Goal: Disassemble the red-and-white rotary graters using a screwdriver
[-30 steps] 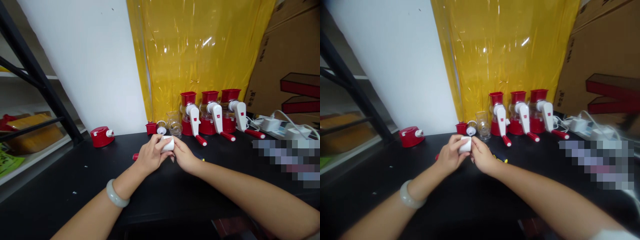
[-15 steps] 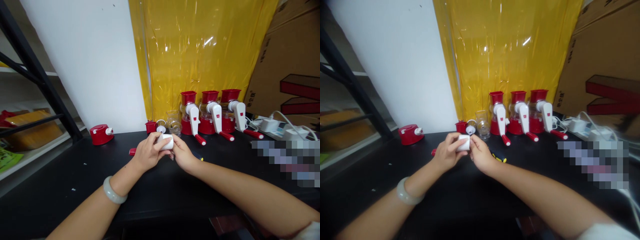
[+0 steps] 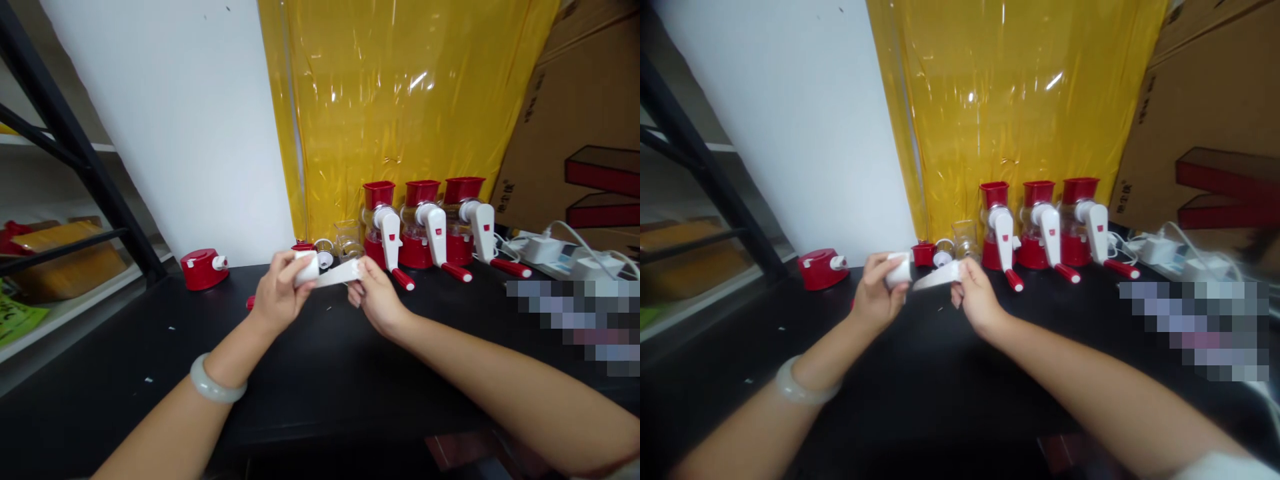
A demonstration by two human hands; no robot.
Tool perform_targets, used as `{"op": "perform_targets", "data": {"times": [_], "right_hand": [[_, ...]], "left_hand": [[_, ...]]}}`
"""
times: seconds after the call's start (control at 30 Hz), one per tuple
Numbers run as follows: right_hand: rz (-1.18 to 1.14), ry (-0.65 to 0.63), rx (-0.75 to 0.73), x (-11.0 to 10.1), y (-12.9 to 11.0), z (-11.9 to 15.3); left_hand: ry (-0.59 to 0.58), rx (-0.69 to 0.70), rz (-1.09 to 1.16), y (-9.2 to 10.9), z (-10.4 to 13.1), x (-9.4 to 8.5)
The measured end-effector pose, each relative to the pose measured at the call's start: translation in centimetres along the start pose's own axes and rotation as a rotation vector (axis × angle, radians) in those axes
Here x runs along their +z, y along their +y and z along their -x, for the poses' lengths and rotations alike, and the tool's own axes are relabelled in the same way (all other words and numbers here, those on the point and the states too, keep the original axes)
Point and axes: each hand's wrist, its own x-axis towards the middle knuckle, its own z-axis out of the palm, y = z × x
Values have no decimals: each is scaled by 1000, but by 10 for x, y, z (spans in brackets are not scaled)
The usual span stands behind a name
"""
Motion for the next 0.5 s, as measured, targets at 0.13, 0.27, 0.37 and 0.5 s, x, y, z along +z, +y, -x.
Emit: {"op": "perform_targets", "data": {"times": [0.13,0.27,0.37,0.5], "right_hand": [[61,25,-83,-17,-2,-12],[305,-163,-76,-17,4,-2],[566,-347,-147,-11,5,11],[764,-505,-309,-6,2,18]], "left_hand": [[-33,-296,21,-21,5,0],[-219,-668,198,-18,3,1],[-294,-835,393,-7,-3,2],[-348,-982,615,0,-5,5]]}}
